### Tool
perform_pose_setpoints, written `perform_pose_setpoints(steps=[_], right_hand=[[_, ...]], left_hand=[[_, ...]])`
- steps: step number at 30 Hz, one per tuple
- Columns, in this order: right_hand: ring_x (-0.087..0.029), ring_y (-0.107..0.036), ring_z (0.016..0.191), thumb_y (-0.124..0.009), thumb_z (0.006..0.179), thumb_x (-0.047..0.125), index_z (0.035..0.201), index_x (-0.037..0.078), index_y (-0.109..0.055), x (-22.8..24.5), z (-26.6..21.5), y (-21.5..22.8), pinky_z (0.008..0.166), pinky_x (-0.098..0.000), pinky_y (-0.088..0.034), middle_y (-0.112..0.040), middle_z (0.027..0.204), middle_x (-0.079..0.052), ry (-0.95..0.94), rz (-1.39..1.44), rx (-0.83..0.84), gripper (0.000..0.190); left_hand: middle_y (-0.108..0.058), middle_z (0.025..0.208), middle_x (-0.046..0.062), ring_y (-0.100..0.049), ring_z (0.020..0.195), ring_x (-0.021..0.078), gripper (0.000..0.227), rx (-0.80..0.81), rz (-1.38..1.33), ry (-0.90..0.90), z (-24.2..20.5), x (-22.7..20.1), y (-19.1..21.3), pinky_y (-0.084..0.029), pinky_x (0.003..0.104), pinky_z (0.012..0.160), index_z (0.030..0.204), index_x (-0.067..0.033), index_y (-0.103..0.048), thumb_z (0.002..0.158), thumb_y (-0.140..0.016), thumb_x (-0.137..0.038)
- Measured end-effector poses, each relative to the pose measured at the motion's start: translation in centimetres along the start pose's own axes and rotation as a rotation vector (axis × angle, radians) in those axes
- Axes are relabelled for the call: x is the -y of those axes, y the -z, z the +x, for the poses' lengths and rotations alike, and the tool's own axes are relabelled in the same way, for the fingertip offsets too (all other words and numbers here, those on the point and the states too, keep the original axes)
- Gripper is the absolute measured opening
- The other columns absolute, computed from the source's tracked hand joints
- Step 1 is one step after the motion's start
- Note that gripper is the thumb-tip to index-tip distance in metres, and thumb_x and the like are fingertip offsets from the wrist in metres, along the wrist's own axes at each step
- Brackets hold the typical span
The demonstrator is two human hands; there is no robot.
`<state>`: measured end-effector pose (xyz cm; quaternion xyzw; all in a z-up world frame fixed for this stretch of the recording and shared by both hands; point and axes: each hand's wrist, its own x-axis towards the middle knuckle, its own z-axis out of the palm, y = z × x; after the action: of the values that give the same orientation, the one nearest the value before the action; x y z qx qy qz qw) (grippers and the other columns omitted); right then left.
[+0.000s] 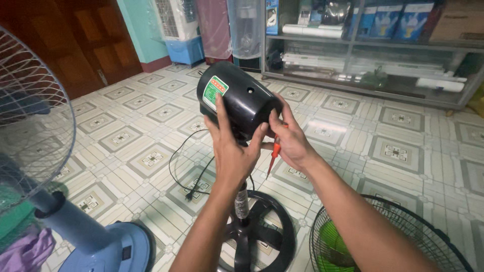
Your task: The person uses an orange screwdriver to remove the rear motor cover and neck housing of a black standing fan, then removes the front grille and blade nut of a blue standing fan. The removed parts are placed on the floor.
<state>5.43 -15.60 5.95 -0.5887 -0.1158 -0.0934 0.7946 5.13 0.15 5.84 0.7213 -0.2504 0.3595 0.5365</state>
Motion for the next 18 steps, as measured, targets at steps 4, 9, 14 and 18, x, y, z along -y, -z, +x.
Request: perform_pose_setpoints(steps=[4,9,14,18], right_hand=[[-0.022,-0.066,0.108,-0.046,0.101,0.039,0.155,0.032,-0.025,0.5,0.2,-0.6,0.081,-0.0474,-0.061,-0.054,0.134,-0.008,-0.011,-0.064,-0.024,0.058],[-0.027,-0.068,0.110,-0.048,0.104,0.034,0.156,0.023,-0.029,0.8,0.5,-1.7,0.089,-0.0484,-0.064,-0.057,0.133,-0.013,0.051,-0.076,-0.021,0.056],[-0.025,-0.066,0.117,-0.050,0.103,0.030,0.156,0.022,-0.029,1.6,1.0,-2.7,0.090,-0.0476,-0.064,-0.054,0.141,-0.011,0.074,-0.149,-0.032,0.057],[-0.021,-0.065,0.112,-0.052,0.101,0.029,0.153,0.023,-0.034,2.6,1.9,-3.5,0.081,-0.0461,-0.065,-0.055,0.139,-0.009,0.032,-0.217,-0.065,0.056]], left_hand=[[-0.037,0.147,0.049,-0.033,0.141,0.0677,0.107,0.013,-0.025,0.049,0.5,0.0,-0.1,-0.040,0.055,0.114,0.165,-0.0088,-0.015,0.088,-0.083,-0.038],[-0.051,0.139,0.044,-0.046,0.135,0.0617,0.100,-0.027,-0.031,0.104,1.4,-1.0,0.5,-0.041,0.051,0.115,0.163,-0.0042,-0.022,0.091,-0.079,-0.043],[-0.062,0.128,0.034,-0.070,0.114,0.0393,0.097,-0.047,-0.118,0.350,2.6,-2.4,1.0,-0.056,0.041,0.094,0.158,-0.0029,-0.030,0.084,-0.074,-0.047],[-0.069,0.121,0.028,-0.073,0.109,0.0302,0.096,-0.107,-0.173,0.353,3.4,-2.6,1.2,-0.056,0.037,0.093,0.156,0.0037,-0.033,0.086,-0.075,-0.048]])
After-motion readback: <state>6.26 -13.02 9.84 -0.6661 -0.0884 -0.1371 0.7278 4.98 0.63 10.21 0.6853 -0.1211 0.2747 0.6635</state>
